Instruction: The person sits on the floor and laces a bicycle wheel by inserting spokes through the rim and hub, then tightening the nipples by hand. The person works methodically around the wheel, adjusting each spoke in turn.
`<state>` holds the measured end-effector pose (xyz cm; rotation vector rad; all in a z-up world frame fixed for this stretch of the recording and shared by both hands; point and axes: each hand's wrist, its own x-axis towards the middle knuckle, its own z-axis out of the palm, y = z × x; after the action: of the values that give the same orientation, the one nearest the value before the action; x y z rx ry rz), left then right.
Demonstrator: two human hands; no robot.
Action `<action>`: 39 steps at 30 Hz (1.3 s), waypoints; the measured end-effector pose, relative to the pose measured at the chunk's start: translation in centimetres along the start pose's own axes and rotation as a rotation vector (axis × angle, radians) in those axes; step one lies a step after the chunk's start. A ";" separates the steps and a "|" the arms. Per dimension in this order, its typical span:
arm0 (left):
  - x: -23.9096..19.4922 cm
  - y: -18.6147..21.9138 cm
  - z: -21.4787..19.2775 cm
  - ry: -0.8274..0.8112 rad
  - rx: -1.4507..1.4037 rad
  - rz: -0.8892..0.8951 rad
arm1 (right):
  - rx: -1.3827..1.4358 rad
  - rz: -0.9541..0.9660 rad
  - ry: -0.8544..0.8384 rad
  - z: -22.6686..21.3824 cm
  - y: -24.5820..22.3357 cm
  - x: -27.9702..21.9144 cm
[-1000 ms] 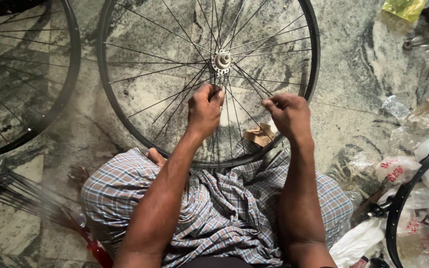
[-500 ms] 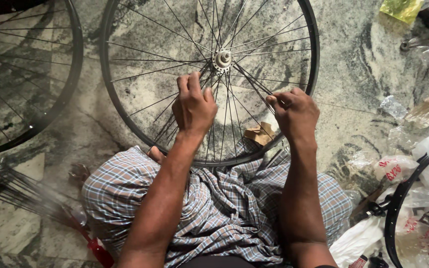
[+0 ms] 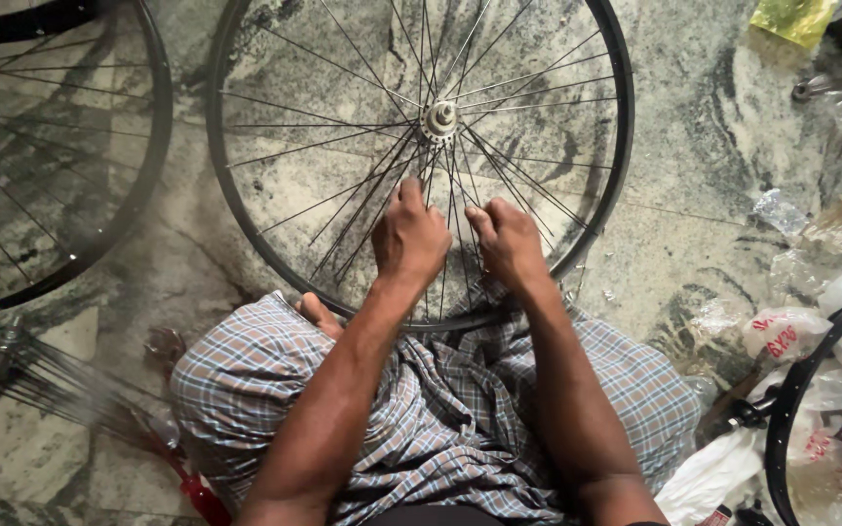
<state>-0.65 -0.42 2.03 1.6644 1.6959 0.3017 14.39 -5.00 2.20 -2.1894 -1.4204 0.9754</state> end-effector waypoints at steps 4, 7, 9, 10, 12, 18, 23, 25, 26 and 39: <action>-0.1 -0.7 0.9 0.083 -0.260 0.023 | 0.136 -0.019 0.010 1.7 0.4 -0.4; 0.2 -0.9 1.6 0.068 -0.466 -0.003 | 0.166 -0.036 -0.030 2.4 1.7 -0.4; 0.4 -1.0 1.8 0.082 -0.475 0.006 | 0.315 -0.094 -0.053 2.9 2.5 -0.3; 0.5 -1.0 1.8 0.089 -0.479 0.010 | 0.388 -0.075 -0.102 3.3 2.8 -0.1; 0.6 -1.0 1.4 0.085 -0.450 -0.007 | 0.535 -0.040 -0.202 3.6 3.0 0.3; 0.4 -0.6 -0.5 0.123 -0.229 0.061 | 0.716 0.209 -0.272 2.1 3.0 -0.6; -0.6 0.1 -1.8 0.297 -0.091 0.255 | 1.463 0.231 -0.412 1.2 2.8 -1.7; -1.2 0.7 -1.8 0.260 -0.100 0.222 | 1.464 0.164 -0.393 1.3 3.1 -2.3; -1.4 1.0 -1.7 0.259 -0.117 0.229 | 1.419 0.105 -0.369 1.5 3.2 -2.6; -2.0 -0.2 1.3 -0.038 -0.180 0.111 | 0.872 0.046 -0.202 4.3 7.4 -5.9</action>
<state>-0.20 -2.80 1.63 1.6233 1.5051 0.4594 14.65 -13.81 -3.23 -1.4982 -0.7671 1.5020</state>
